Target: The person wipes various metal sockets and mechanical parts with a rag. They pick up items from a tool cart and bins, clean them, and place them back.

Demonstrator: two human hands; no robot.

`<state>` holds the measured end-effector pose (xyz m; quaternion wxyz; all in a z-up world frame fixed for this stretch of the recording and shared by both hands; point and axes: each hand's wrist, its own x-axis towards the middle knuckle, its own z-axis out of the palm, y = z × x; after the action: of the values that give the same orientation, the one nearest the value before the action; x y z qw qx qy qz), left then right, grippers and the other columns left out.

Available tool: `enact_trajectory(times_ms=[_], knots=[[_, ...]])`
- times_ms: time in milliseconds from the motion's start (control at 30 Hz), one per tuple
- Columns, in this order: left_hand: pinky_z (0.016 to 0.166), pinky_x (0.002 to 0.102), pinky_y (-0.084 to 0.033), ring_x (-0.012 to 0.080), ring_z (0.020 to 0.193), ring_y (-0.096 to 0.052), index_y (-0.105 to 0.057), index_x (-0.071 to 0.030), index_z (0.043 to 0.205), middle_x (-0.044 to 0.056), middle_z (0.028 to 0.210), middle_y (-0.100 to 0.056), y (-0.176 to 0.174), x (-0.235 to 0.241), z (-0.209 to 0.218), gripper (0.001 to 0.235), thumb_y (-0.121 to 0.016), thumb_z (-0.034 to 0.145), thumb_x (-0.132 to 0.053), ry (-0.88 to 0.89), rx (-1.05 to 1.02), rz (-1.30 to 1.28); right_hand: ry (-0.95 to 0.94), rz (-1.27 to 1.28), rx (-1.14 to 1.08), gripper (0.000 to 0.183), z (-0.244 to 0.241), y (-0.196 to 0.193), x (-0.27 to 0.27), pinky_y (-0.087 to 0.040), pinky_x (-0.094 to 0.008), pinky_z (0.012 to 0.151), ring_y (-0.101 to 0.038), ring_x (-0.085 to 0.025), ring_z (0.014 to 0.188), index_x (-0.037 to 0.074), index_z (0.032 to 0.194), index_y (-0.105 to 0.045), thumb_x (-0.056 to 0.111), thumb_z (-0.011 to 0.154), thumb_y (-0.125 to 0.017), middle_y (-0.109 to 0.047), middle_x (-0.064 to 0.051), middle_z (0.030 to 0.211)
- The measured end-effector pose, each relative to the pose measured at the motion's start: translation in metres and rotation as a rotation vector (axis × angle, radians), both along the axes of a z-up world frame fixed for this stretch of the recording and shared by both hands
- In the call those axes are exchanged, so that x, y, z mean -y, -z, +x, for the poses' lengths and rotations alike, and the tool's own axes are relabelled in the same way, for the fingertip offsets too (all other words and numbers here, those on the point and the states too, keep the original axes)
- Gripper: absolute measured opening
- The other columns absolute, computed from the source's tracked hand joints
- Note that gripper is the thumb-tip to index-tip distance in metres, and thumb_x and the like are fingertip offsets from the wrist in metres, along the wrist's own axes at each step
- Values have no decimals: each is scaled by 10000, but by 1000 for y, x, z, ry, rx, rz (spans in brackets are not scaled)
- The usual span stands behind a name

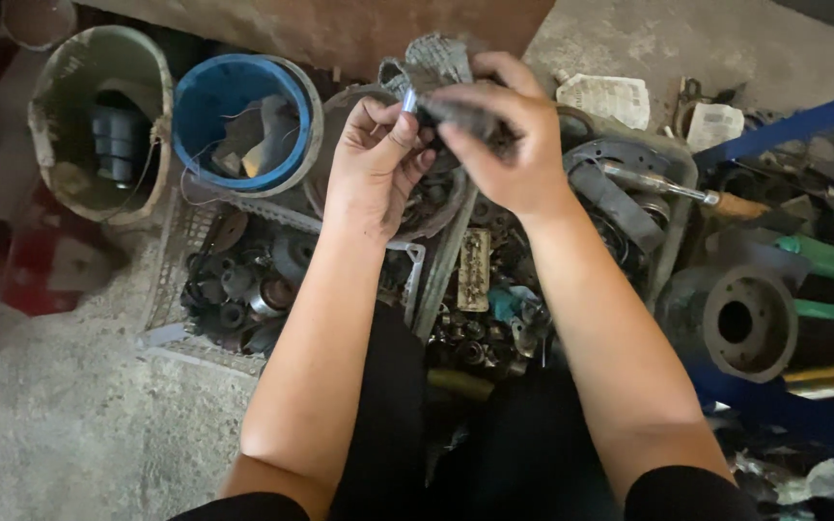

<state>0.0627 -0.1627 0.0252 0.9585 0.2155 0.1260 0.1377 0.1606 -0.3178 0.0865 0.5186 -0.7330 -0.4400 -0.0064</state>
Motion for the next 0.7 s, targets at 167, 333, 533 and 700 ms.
enact_trajectory(times_ms=[167, 333, 533, 700], knots=[[748, 322, -606, 153, 852, -700, -599, -122, 962, 7, 946, -702, 5, -14, -8, 170, -763, 968, -78, -3, 22, 2, -109, 47, -180, 296, -3, -28, -19, -475, -340, 1077, -631, -222, 1175, 47, 1193, -742, 81, 921, -631, -677, -104, 1216], [746, 332, -602, 138, 842, -696, -591, -131, 953, -4, 955, -707, -6, -27, -17, 186, -771, 953, -83, 1, 16, 28, -141, -42, -110, 272, -3, -23, -36, -507, -320, 1022, -672, -198, 1122, 29, 1176, -749, 67, 915, -815, -707, -87, 1173], [750, 328, -590, 137, 824, -690, -583, -129, 926, 4, 940, -709, -5, -43, -29, 207, -779, 940, -64, -15, -65, 112, -85, -23, -203, 221, -6, 2, -56, -539, -295, 993, -697, -168, 1070, 17, 1048, -729, -10, 885, -875, -737, -60, 1087], [737, 326, -602, 152, 771, -679, -594, -92, 919, 30, 885, -692, -12, -51, -36, 182, -773, 951, -80, -47, -89, 122, -90, 2, -238, 171, -14, -2, -74, -539, -294, 992, -681, -139, 1072, 3, 1061, -691, -29, 941, -808, -725, -47, 1085]])
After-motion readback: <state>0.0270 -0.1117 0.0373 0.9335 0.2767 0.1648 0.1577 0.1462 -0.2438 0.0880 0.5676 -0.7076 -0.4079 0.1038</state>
